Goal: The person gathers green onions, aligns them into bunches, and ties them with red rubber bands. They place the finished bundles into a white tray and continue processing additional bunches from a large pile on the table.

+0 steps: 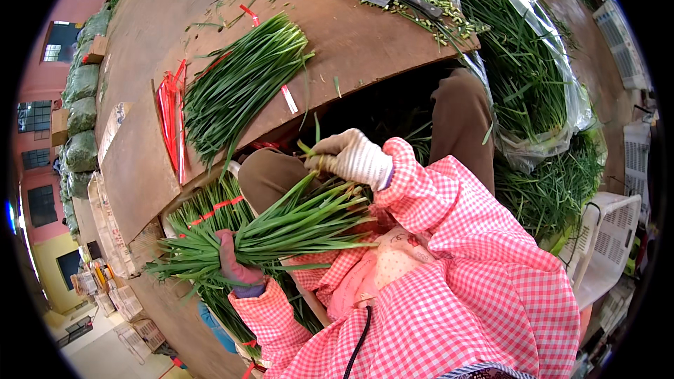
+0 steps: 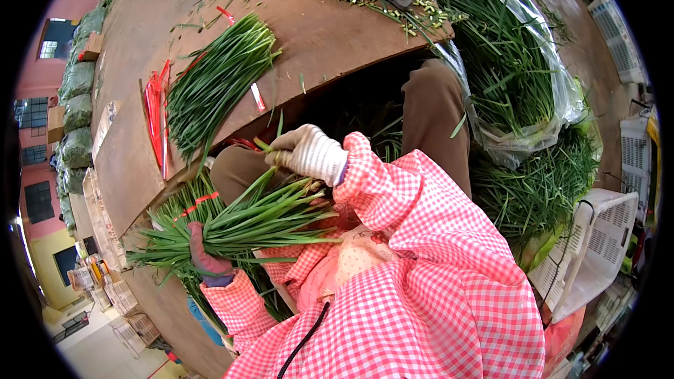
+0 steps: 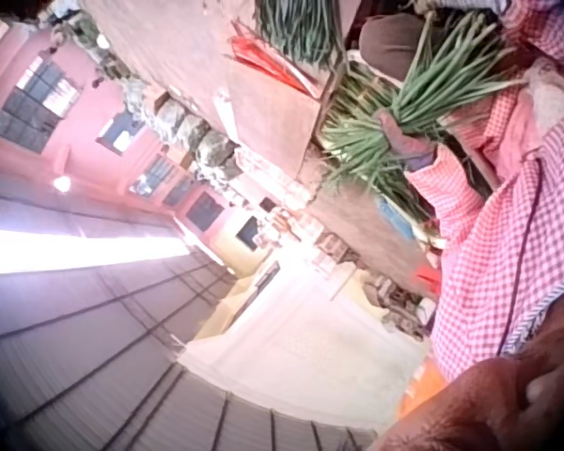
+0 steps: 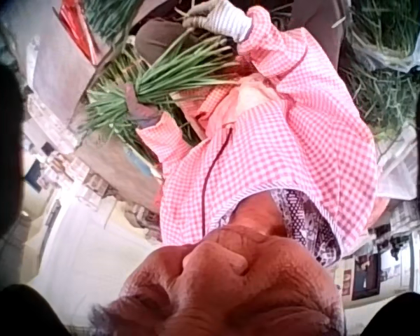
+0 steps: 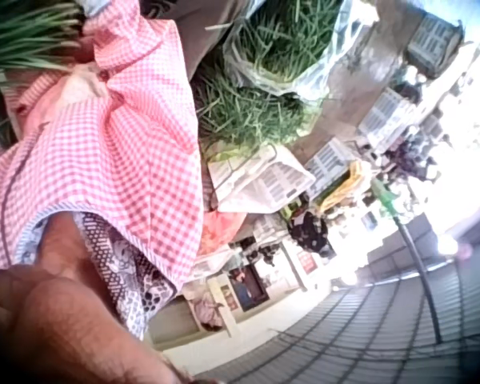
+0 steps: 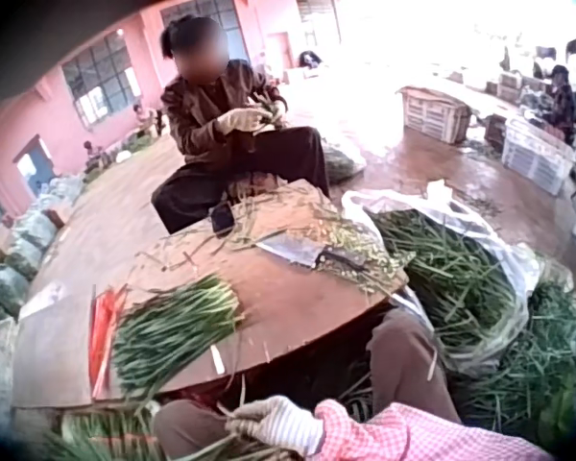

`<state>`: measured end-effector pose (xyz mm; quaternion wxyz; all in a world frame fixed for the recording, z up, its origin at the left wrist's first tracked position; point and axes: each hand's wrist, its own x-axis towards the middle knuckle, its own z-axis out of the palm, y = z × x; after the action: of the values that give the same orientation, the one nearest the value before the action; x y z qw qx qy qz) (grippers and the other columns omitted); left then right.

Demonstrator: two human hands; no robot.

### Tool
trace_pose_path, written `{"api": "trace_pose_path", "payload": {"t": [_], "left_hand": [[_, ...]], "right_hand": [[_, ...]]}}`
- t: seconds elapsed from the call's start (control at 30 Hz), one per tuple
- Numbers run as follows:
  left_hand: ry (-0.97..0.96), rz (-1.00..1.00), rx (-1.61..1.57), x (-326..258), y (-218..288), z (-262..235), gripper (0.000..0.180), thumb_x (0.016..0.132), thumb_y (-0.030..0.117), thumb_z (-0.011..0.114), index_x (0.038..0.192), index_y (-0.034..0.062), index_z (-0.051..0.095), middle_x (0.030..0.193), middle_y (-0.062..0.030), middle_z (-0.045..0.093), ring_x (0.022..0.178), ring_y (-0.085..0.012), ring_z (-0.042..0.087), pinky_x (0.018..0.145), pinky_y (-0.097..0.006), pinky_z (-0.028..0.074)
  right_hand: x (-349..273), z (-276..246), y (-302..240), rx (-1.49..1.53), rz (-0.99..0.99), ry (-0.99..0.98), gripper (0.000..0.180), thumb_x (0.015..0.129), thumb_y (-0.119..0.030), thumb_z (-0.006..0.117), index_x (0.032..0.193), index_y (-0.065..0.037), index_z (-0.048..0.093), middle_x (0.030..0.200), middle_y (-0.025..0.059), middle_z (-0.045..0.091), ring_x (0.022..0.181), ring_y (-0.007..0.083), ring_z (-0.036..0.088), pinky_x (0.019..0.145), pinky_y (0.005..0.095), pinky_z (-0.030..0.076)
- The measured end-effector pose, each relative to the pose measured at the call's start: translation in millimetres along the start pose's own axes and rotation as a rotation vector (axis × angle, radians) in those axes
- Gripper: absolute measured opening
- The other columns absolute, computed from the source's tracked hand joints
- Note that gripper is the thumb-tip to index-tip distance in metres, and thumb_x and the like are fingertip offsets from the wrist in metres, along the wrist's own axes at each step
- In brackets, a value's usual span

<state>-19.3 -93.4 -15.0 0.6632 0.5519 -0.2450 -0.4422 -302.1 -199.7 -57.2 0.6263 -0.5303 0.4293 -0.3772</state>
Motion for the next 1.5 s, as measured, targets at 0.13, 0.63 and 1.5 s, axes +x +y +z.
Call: {"api": "trace_pose_path", "payload": {"t": [0.13,0.63,1.5], "left_hand": [[0.017,-0.060,-0.080,-7,2,1,0.010,0.089,0.014,0.054,0.093,0.0053,0.052,0.079,-0.0046,0.055,0.072,-0.0145,0.056,0.070,-0.030,0.051],[-0.439,0.026,0.447,-67,2,-4,0.034,0.077,0.014,0.069,0.106,0.0031,0.055,0.127,-0.0195,0.051,0.114,-0.0296,0.051,0.099,-0.046,0.041],[-0.108,-0.309,-0.201,-6,-13,-39,0.027,0.078,0.004,0.052,0.103,0.0106,0.058,0.106,-0.0052,0.064,0.107,-0.0287,0.059,0.088,-0.051,0.052]], "right_hand": [[-19,-47,-15,0.120,0.236,0.278,0.020,0.089,-0.020,0.060,0.094,-0.001,0.068,0.075,0.0061,0.067,0.067,0.0114,0.065,0.058,0.0252,0.052],[-8,-11,-20,-0.343,-0.255,0.141,0.018,0.078,-0.018,0.059,0.088,-0.004,0.066,0.074,0.0202,0.061,0.073,0.0357,0.062,0.065,0.0407,0.050],[-2,-27,5,-0.114,-0.086,0.079,0.022,0.079,-0.021,0.062,0.086,-0.001,0.068,0.071,0.0154,0.066,0.067,0.0209,0.065,0.065,0.0324,0.051]]}}
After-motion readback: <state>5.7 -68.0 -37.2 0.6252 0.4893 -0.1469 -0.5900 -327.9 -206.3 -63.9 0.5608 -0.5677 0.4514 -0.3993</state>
